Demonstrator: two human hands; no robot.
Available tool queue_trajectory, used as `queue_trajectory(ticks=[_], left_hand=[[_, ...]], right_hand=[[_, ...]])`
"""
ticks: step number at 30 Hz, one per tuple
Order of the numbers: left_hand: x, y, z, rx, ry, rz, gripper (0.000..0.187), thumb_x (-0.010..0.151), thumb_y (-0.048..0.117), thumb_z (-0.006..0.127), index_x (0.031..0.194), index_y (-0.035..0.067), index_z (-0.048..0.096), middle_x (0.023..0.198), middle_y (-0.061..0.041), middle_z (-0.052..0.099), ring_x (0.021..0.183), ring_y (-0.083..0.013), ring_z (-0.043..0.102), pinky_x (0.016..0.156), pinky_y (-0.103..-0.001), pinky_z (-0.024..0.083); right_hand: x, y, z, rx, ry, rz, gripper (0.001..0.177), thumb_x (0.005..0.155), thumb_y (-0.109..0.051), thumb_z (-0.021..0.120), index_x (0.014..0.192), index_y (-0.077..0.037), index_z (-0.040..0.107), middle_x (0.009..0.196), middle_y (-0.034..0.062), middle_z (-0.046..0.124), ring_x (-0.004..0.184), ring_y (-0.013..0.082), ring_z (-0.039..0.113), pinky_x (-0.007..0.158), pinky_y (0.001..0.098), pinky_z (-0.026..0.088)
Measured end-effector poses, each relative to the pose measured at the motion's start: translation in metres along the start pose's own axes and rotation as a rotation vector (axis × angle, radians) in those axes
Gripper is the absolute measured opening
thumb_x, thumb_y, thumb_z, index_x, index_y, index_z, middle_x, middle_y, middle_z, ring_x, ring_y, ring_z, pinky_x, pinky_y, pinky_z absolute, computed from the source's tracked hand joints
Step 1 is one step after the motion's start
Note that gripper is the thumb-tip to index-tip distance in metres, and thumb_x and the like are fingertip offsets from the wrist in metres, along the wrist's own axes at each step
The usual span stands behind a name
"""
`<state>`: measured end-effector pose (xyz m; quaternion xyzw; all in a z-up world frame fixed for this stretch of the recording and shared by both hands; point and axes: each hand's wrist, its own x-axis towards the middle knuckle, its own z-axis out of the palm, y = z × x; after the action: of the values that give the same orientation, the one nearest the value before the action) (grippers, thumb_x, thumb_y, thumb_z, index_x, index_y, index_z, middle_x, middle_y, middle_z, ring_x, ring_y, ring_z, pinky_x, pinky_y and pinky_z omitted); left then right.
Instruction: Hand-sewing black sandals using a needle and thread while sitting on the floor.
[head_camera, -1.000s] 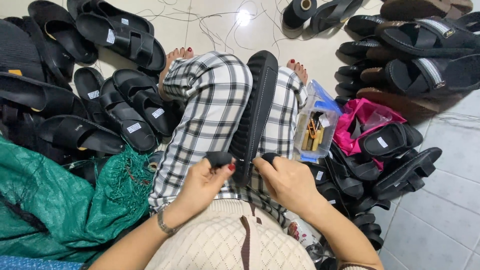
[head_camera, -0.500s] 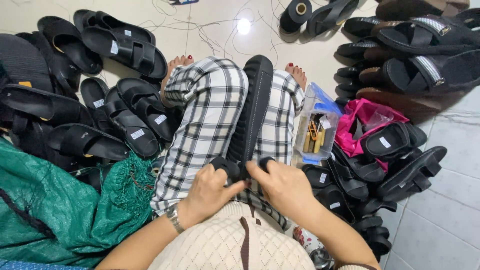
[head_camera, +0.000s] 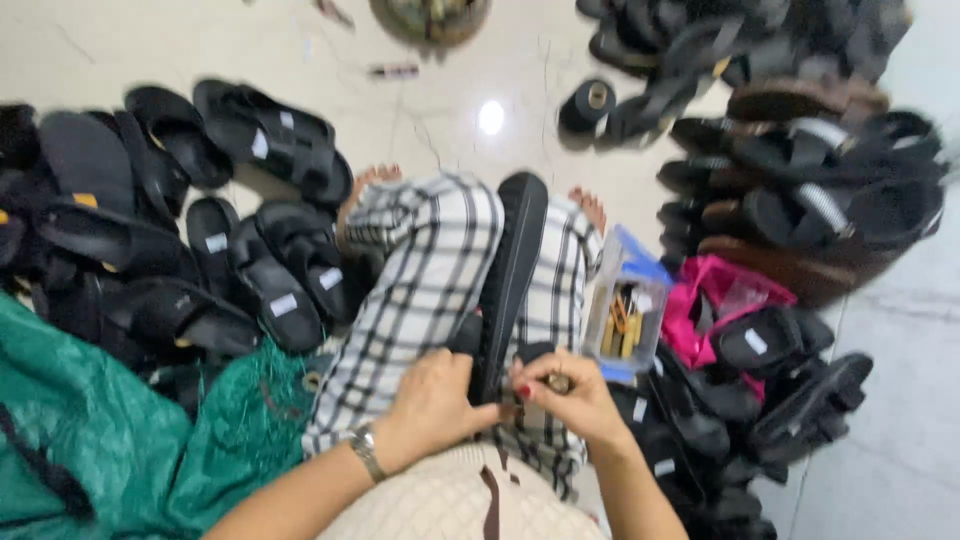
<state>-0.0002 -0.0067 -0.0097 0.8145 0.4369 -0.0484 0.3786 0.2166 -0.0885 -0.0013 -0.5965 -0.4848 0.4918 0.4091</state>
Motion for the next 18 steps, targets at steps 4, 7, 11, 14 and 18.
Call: queue_trajectory(ticks=[4,7,11,14,18], left_hand=[[0.002,0.003,0.012,-0.093,0.193,0.118,0.049,0.074,0.047,0.077,0.075,0.0,0.063,0.068,-0.019,0.062,0.054,-0.0358,0.061,0.054,-0.045,0.054],[-0.004,0.003,0.011,-0.134,0.214,0.155,0.045,0.074,0.043,0.075,0.073,0.0,0.062,0.065,-0.018,0.061,0.049,-0.0335,0.058,0.049,-0.043,0.052],[-0.001,-0.004,0.014,-0.125,0.216,0.157,0.045,0.072,0.042,0.08,0.072,0.001,0.061,0.065,-0.016,0.059,0.05,-0.0316,0.058,0.051,-0.042,0.052],[0.0,-0.003,0.01,-0.139,0.13,0.124,0.05,0.074,0.047,0.076,0.078,-0.001,0.063,0.069,-0.016,0.06,0.052,-0.0318,0.059,0.051,-0.042,0.054],[-0.005,-0.018,-0.027,-0.334,-0.175,0.1,0.058,0.072,0.056,0.08,0.098,0.007,0.063,0.089,-0.009,0.067,0.083,-0.0259,0.065,0.075,-0.037,0.054]], right_hand=[[0.006,-0.006,-0.015,0.352,-0.19,0.024,0.009,0.081,-0.009,0.079,0.08,-0.002,0.074,0.075,0.0055,0.064,0.067,0.0154,0.054,0.064,0.0293,0.041],[0.021,-0.058,-0.031,0.066,-0.441,-0.103,0.009,0.076,-0.011,0.069,0.078,-0.004,0.073,0.06,0.0013,0.056,0.055,0.0142,0.042,0.053,0.0285,0.034],[0.03,-0.099,-0.022,-0.887,-0.425,-0.14,0.026,0.068,-0.021,0.067,0.091,-0.011,0.075,0.065,0.0051,0.066,0.053,0.0308,0.062,0.05,0.0394,0.048],[0.022,-0.081,-0.01,-1.177,-0.308,-0.221,0.029,0.074,-0.018,0.071,0.102,-0.012,0.069,0.065,0.0027,0.068,0.05,0.0248,0.064,0.045,0.0386,0.048],[0.012,-0.06,0.002,-1.135,-0.15,-0.28,0.036,0.075,-0.016,0.072,0.111,-0.013,0.072,0.059,0.0009,0.061,0.042,0.0231,0.058,0.038,0.0369,0.044]])
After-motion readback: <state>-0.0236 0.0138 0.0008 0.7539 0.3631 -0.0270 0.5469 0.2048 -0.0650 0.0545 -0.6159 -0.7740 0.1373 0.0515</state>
